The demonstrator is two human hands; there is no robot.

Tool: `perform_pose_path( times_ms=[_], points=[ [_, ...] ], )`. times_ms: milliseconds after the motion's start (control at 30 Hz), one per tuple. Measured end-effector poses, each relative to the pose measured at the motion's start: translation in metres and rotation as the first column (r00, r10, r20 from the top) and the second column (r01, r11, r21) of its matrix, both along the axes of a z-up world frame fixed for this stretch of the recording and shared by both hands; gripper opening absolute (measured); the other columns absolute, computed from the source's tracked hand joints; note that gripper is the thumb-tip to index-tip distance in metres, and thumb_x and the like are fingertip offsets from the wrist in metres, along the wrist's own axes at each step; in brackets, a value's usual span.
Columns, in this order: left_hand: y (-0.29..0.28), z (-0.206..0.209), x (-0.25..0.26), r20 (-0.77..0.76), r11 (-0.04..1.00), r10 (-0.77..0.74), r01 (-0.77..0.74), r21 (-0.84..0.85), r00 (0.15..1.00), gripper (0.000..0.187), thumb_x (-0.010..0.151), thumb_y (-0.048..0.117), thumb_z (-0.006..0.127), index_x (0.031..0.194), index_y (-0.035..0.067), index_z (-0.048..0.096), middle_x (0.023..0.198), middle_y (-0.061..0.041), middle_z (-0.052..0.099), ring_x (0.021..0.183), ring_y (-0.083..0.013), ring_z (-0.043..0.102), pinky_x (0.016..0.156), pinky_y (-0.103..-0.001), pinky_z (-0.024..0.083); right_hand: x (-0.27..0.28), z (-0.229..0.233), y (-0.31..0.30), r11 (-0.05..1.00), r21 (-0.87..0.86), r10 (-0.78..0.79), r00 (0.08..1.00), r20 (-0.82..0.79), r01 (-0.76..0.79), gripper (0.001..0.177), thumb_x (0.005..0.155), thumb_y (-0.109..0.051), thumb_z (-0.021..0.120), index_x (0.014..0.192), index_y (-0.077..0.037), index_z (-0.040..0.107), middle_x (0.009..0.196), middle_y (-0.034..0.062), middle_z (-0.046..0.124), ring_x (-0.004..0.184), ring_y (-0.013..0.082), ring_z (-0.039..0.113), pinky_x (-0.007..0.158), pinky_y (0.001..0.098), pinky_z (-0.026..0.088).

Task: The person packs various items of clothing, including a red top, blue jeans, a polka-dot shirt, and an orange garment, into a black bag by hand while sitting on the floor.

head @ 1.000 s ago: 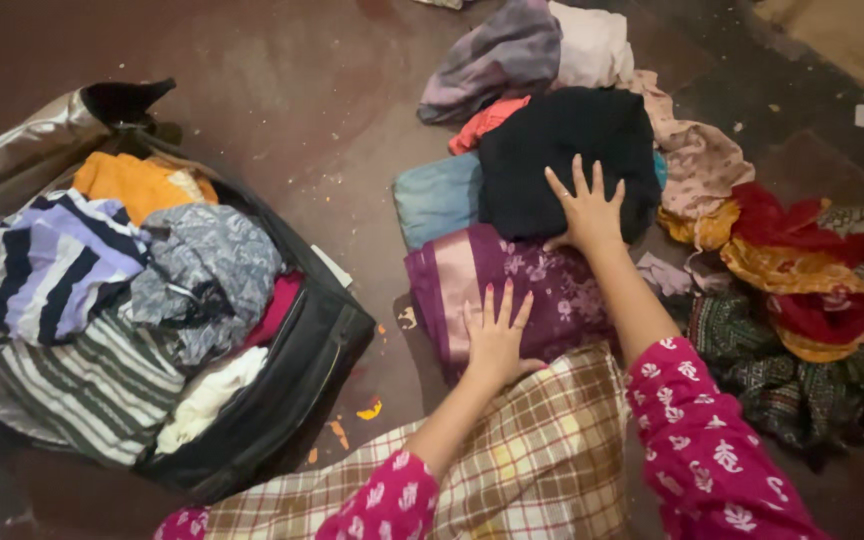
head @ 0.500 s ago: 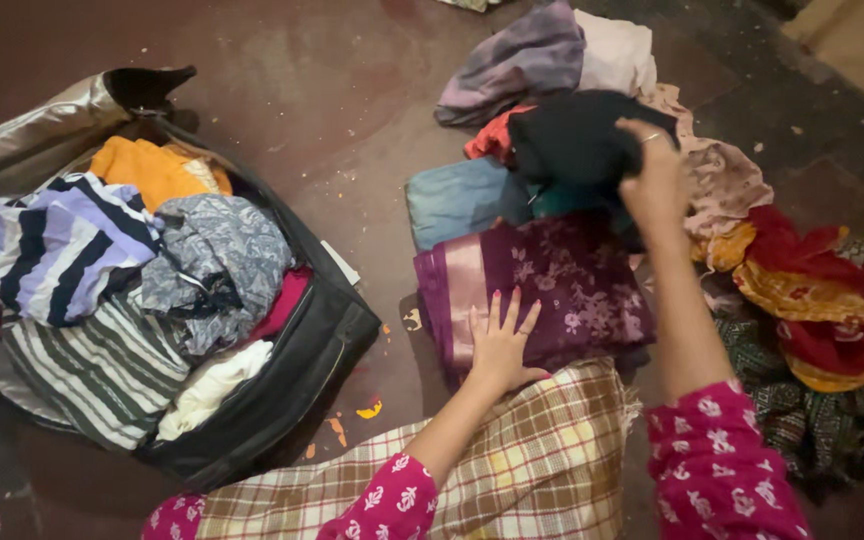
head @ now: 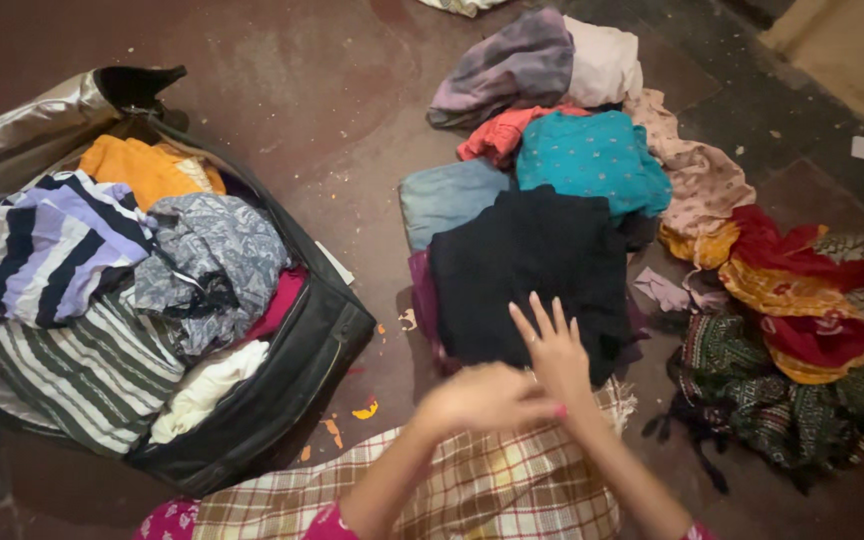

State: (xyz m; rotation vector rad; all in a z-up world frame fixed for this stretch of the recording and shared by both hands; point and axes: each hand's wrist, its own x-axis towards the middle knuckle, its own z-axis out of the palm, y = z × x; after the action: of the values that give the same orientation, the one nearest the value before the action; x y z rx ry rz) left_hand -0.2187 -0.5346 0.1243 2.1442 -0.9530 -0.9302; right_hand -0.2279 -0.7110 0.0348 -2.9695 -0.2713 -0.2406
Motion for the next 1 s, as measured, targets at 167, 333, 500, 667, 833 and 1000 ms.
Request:
perform_pose_path(
  times_ms=[167, 333, 500, 667, 833, 1000],
  points=[
    [-0.028, -0.016, 0.064, 0.278, 0.842, 0.523, -0.440, -0.312, 0.806, 0.042, 0.099, 0.045, 0.052, 0.117, 0.010, 0.068, 0.114, -0.018, 0.073, 0.107, -0.0375, 0.068, 0.090, -0.051, 0.053, -0.008, -0.014, -0.014, 0.983, 0.149, 0.123, 0.988, -0.093, -0.108, 0.096, 0.063, -0.035, 0.086, 0.144, -0.013, 0.039, 0.159, 0.0218, 0.023, 0.149, 0.0545, 0.019, 0.113, 0.0722, 0.022],
    [-0.095, -0.094, 0.133, 0.139, 0.599, 0.770, -0.628, -0.497, 0.623, 0.057, 0.108, 0.045, 0.040, 0.158, 0.019, 0.036, 0.161, -0.022, 0.035, 0.148, -0.0444, 0.030, 0.115, -0.071, 0.013, 0.035, 0.048, -0.073, 0.854, 0.466, 0.449, 0.779, -0.437, -0.231, 0.086, 0.082, -0.044, 0.081, 0.152, -0.011, 0.044, 0.157, 0.0206, 0.040, 0.142, 0.0381, 0.040, 0.113, 0.0523, 0.035],
    [-0.099, -0.133, 0.095, 0.611, 0.809, 0.573, -0.497, -0.314, 0.546, 0.089, 0.086, 0.069, 0.061, 0.160, 0.027, 0.034, 0.169, -0.024, 0.013, 0.155, -0.0494, 0.010, 0.110, -0.082, 0.004, 0.116, 0.062, -0.147, 0.649, 0.740, 0.115, 0.939, -0.325, 0.176, 0.053, 0.093, -0.039, 0.066, 0.135, -0.008, 0.064, 0.135, 0.0136, 0.070, 0.122, 0.0217, 0.065, 0.104, 0.0351, 0.050],
    [-0.104, -0.129, 0.084, 0.701, 0.797, 0.575, -0.482, -0.364, 0.421, 0.098, 0.080, 0.071, 0.066, 0.161, 0.025, 0.036, 0.171, -0.022, 0.015, 0.157, -0.0475, 0.011, 0.112, -0.079, 0.008, 0.246, -0.001, -0.156, 0.900, 0.341, -0.291, 0.957, 0.010, 0.271, 0.076, 0.091, -0.049, 0.078, 0.150, -0.009, 0.051, 0.152, 0.0206, 0.053, 0.143, 0.0373, 0.049, 0.117, 0.0527, 0.042],
    [-0.105, -0.130, 0.082, 0.617, 0.784, 0.591, -0.550, -0.288, 0.519, 0.113, 0.082, 0.071, 0.066, 0.159, -0.001, 0.025, 0.169, -0.023, 0.014, 0.156, -0.0435, 0.013, 0.114, -0.078, 0.009, 0.296, -0.036, -0.080, 0.813, 0.098, -0.562, 0.817, -0.128, 0.574, 0.141, 0.060, -0.064, 0.089, 0.169, -0.023, 0.009, 0.170, 0.0217, 0.007, 0.155, 0.0486, 0.009, 0.111, 0.0818, 0.018],
    [-0.114, -0.158, 0.097, 0.957, 0.733, 0.232, -0.678, -0.057, 0.171, 0.111, 0.079, 0.065, 0.067, 0.162, 0.006, 0.022, 0.170, -0.017, 0.018, 0.157, -0.0348, 0.018, 0.117, -0.072, 0.013, 0.306, -0.060, -0.056, 0.746, 0.005, -0.660, 0.741, -0.128, 0.666, 0.145, 0.052, -0.069, 0.091, 0.165, -0.026, 0.010, 0.170, 0.0249, -0.004, 0.155, 0.0510, 0.000, 0.111, 0.0832, 0.013]
  ],
)
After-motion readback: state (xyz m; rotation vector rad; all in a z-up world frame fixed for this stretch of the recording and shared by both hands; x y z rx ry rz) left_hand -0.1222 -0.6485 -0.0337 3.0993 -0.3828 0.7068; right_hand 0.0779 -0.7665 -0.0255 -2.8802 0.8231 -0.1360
